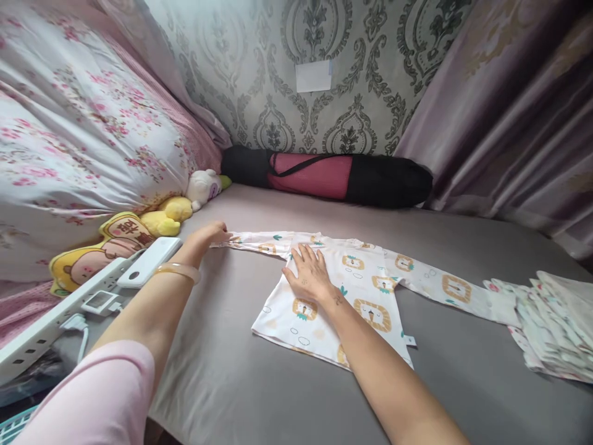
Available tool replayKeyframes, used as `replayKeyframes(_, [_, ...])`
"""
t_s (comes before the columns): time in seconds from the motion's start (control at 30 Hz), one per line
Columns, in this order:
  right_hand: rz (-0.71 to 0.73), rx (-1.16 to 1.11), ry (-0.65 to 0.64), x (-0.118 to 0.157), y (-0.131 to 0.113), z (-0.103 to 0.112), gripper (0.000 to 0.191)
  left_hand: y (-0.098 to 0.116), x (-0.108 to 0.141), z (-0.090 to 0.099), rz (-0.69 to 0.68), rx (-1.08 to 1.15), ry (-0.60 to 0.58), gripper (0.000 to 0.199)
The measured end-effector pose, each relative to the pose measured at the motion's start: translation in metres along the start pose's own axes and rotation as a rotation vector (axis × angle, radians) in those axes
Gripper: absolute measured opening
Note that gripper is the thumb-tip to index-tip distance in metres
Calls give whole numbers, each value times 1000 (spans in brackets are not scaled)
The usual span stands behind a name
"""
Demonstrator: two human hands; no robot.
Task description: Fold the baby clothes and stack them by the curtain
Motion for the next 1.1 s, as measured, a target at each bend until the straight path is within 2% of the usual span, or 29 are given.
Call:
replayKeyframes(0.1, [1, 13, 19, -1, 1, -2, 68, 3, 8, 4, 65, -1, -47, 36])
replayKeyframes(0.2, [-8, 22, 19, -2, 1, -2, 68, 6, 11, 13, 98, -13, -28, 33])
replayKeyframes(0.37, [-7, 31, 7, -2, 0, -1, 65, 12, 16, 20, 149, -15, 140, 40])
replayKeyframes(0.5, [1, 33, 13, 0, -1, -1, 62, 23, 22, 5, 159, -1, 198, 38])
replayKeyframes(0.6, [-1, 31, 4, 0, 0, -2, 62, 30, 23, -4, 214, -12, 236, 35])
replayKeyframes(0.67, [-3, 29, -4, 0, 0, -2, 63, 34, 23, -2, 249, -31, 283, 36])
replayKeyframes(0.77, [-1, 17, -5, 0, -1, -2, 63, 46, 22, 10, 253, -84, 400, 36])
replayKeyframes(0.83, [-3, 10, -5, 0, -1, -2, 64, 66, 23, 18, 165, -87, 460, 33])
replayKeyframes(0.9, [-6, 10, -7, 0, -1, -2, 64, 99, 26, 16, -66, -8, 452, 29])
replayKeyframes(0.93, [-7, 11, -6, 0, -1, -2, 64, 119, 29, 11, -243, 74, 416, 29])
replayKeyframes(1.03, [-2, 9, -10, 0, -2, -1, 63, 172, 42, -11, -586, 244, 350, 31])
replayKeyframes(1.1, [3, 7, -13, 0, -2, -1, 64, 192, 50, -27, -691, 358, 361, 34])
Point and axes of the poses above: each hand's wrist, its own x-axis away from the middle knuckle, its own z-axis out of the back of the hand, y = z × x, the point moved 3 cm from there along -x, towards the middle knuckle, and after that the axes turned 3 degrees about -x, right-handed, at the moved point
